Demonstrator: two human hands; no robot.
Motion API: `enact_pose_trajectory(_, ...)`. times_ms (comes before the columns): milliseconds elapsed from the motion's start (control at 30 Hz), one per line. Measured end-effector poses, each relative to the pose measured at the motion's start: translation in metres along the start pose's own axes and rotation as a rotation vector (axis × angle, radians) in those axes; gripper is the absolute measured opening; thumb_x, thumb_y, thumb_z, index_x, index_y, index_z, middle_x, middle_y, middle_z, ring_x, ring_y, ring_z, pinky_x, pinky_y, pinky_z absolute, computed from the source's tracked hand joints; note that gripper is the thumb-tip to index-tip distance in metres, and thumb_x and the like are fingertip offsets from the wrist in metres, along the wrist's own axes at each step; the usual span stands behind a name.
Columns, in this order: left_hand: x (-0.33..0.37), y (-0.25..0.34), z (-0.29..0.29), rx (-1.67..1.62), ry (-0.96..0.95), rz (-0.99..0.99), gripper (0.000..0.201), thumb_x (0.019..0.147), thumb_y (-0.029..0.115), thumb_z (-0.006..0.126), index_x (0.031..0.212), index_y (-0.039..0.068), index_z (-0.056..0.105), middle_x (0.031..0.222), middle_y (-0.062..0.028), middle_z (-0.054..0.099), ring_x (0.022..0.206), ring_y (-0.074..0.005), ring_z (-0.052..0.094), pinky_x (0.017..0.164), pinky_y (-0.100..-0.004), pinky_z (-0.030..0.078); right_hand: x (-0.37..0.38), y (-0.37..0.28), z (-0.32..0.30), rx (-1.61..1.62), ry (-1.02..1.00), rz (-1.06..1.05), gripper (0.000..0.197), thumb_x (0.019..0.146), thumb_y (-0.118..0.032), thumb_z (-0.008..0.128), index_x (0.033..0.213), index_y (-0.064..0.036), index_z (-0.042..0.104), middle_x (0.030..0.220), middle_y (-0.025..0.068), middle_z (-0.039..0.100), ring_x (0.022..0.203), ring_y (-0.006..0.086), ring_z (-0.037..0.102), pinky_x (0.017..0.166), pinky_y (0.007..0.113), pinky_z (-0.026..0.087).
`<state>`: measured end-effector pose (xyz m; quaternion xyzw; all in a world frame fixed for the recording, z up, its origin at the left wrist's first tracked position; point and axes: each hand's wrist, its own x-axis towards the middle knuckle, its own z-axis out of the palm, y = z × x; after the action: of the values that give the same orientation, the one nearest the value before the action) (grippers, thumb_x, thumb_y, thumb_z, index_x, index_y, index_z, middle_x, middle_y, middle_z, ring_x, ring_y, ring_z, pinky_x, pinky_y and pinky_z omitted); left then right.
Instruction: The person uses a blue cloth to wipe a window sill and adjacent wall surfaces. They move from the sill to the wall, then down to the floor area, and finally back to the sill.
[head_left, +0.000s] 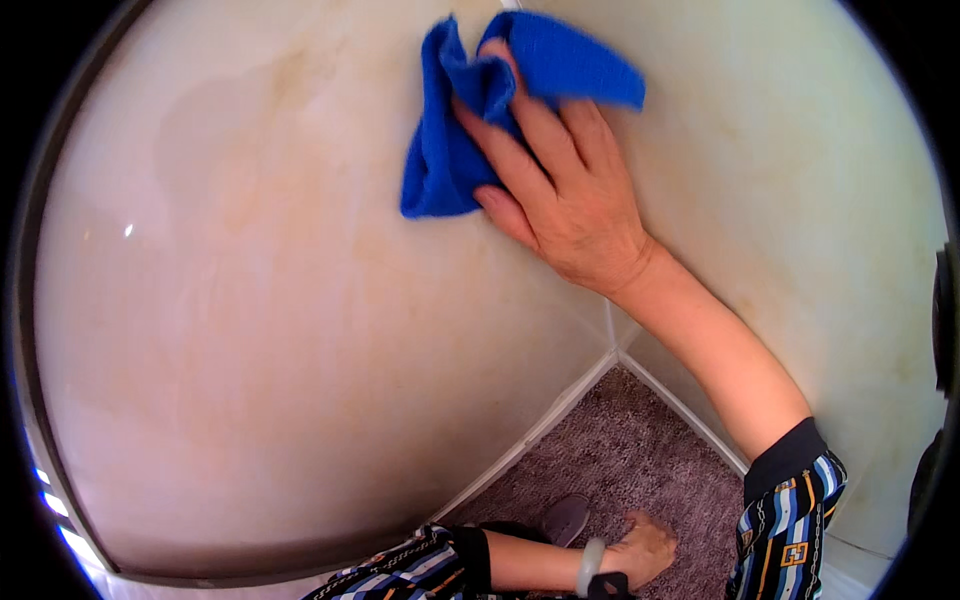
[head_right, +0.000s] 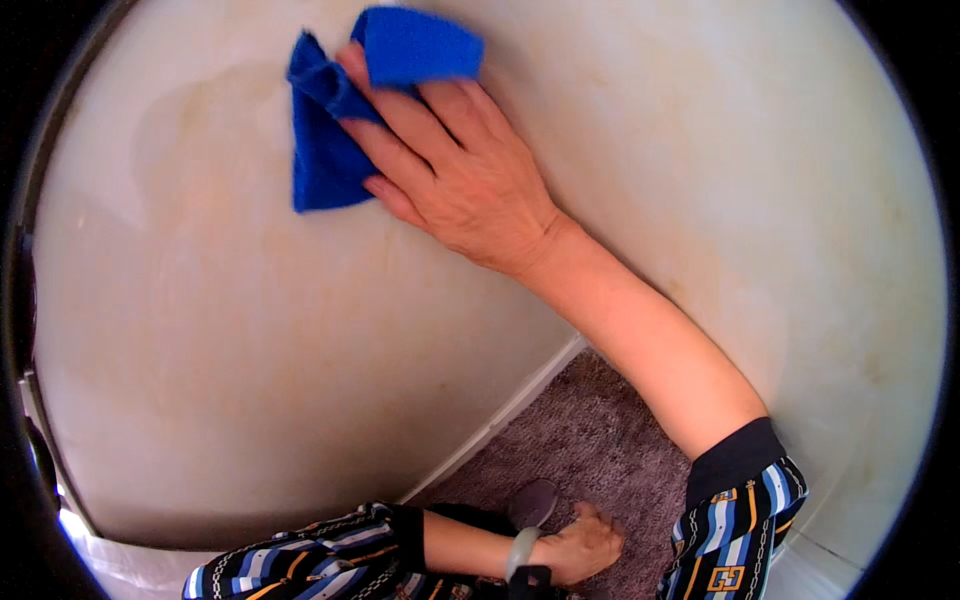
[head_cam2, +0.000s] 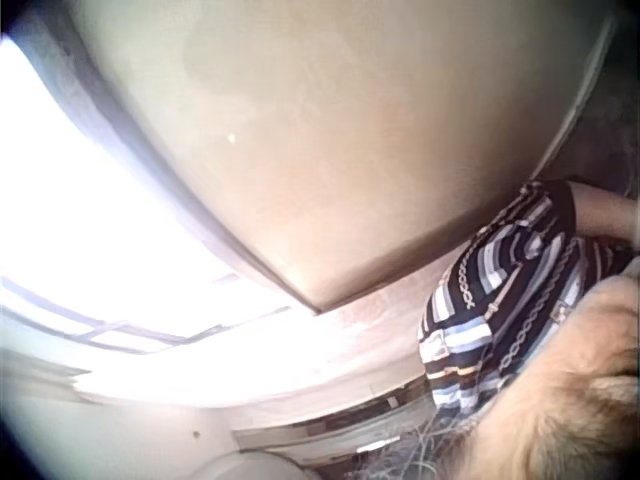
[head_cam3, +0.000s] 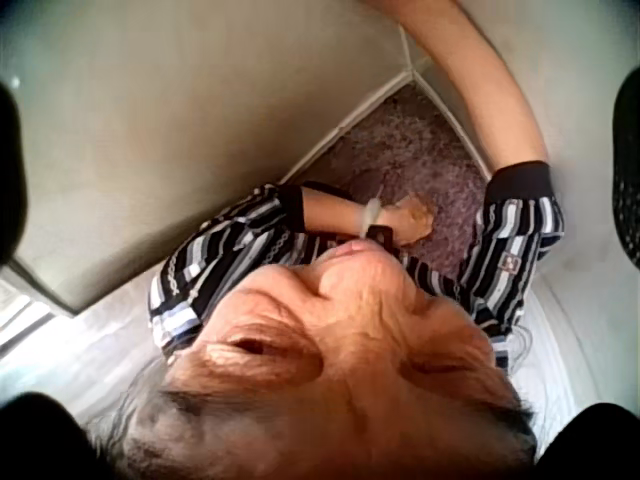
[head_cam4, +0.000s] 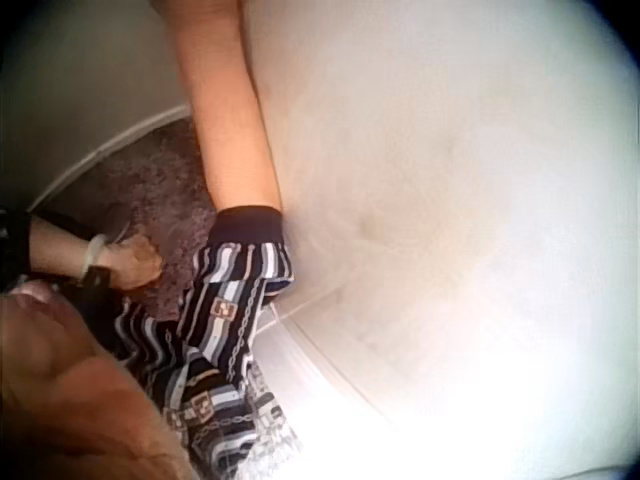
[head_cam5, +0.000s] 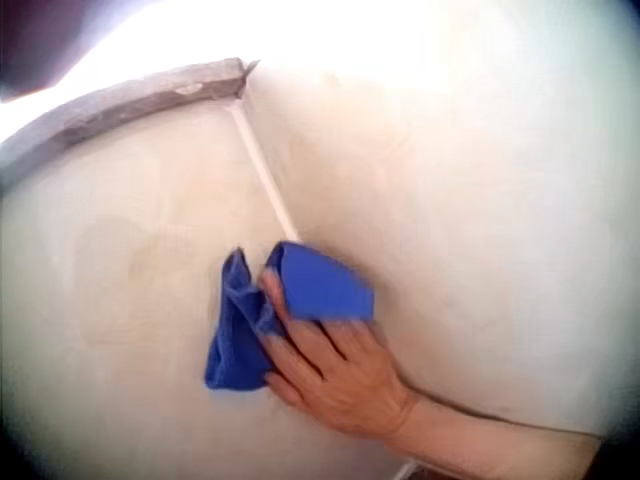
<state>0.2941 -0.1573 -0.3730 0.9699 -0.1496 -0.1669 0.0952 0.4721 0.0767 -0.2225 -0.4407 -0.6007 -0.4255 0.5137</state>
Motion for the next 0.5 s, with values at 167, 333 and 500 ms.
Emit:
enact_pose_trajectory(167, 0.007, 0.012, 0.046, -0.053, -0.099, -0.073, 0.035, 0.086, 0.011, 0.056, 0.111, -0.013, 0.061, 0.100, -0.0262, 0.063, 0.085, -0.0360, 0.065, 0.067, -0.0574, 0.052, 0.019, -0.018, 0.003, -0.004, 0.020, 0.107, 0.053, 0.080, -0.027, 0.069, 0.127, -0.0033, 0.059, 0.139, 0.0147, 0.048, 0.125, 0.0373, 0.044, 0.107, 0.047, 0.037)
enact_pose_trajectory(333, 0.024, 0.033, 0.081, -0.257, -0.166, -0.231, 0.029, 0.084, 0.010, 0.058, 0.107, -0.006, 0.064, 0.095, -0.0225, 0.067, 0.084, -0.0360, 0.067, 0.065, -0.0609, 0.051, -0.095, -0.101, -0.011, 0.198, -0.050, 1.057, 0.059, 0.097, -0.023, 0.050, 0.143, 0.0105, 0.031, 0.149, 0.0329, 0.019, 0.137, 0.0454, 0.022, 0.115, 0.052, 0.016)
enact_pose_trajectory(500, 0.041, 0.066, 0.223, -0.697, 0.563, -0.489, 0.024, 0.081, 0.008, 0.059, 0.102, -0.003, 0.066, 0.085, -0.0184, 0.071, 0.077, -0.0343, 0.069, 0.063, -0.0615, 0.052, 0.012, -0.118, -0.029, 0.352, -0.011, 1.740, 0.066, 0.103, -0.029, 0.046, 0.145, 0.0140, 0.021, 0.153, 0.0356, 0.013, 0.141, 0.0485, 0.016, 0.117, 0.048, 0.013)
